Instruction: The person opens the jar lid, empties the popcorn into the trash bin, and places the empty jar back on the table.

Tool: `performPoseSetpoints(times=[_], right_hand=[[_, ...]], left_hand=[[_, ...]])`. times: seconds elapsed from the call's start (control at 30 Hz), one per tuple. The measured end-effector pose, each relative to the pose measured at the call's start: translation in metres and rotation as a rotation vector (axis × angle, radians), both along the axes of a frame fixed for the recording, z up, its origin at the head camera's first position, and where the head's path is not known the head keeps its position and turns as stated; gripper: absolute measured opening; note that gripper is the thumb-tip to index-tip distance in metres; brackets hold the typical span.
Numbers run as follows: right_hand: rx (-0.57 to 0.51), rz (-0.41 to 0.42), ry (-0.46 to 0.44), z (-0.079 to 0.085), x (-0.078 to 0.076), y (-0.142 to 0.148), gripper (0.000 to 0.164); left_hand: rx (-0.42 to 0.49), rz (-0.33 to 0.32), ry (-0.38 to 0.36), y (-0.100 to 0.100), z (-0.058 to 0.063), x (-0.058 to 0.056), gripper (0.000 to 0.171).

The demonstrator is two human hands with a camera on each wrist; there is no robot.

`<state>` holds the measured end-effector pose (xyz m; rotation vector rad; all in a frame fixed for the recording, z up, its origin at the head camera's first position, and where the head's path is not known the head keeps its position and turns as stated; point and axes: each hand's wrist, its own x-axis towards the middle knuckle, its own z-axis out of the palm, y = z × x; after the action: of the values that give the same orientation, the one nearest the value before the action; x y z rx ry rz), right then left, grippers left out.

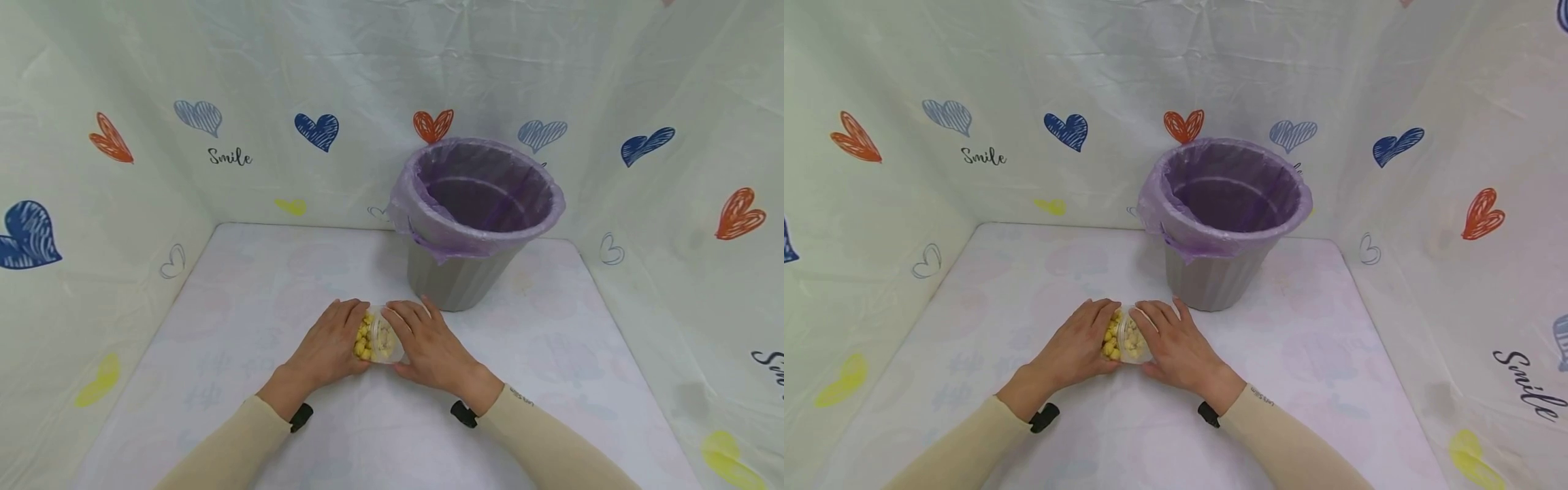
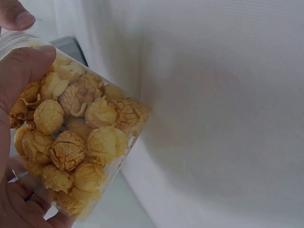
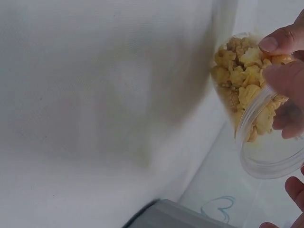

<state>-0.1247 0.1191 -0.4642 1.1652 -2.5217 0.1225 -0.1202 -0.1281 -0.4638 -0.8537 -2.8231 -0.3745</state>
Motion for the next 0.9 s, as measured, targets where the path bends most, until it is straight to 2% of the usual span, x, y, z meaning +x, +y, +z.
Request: performPoseSetpoints(times=[0.27, 0.5, 0.73, 0.9], right_hand=[[-0.167, -0.064, -0.053, -0.0020, -0.0003, -0.0037, 0.106], [-0.146, -0.063, -0.098, -0.0004, -0.0007, -0.0038, 0.099], [-0.024, 0.012, 0.003, -0.0006, -0.0019, -0.0006, 0.100], [-0.072, -0.025, -0.043, -0.0021, -0.0015, -0.0003, 0.106]], left_hand=[[0.002, 0.004, -0.026, 0.0003, 0.0013, -0.0005, 0.108], [0.009, 0.001, -0.020, 0.0004, 0.0001, -0.0016, 0.108], [0.006, -0.009, 0.012, -0.0001, -0.0018, -0.0031, 0.107], [-0.002, 0.000, -0.007, 0.0005, -0.0008, -0.0031, 0.107]])
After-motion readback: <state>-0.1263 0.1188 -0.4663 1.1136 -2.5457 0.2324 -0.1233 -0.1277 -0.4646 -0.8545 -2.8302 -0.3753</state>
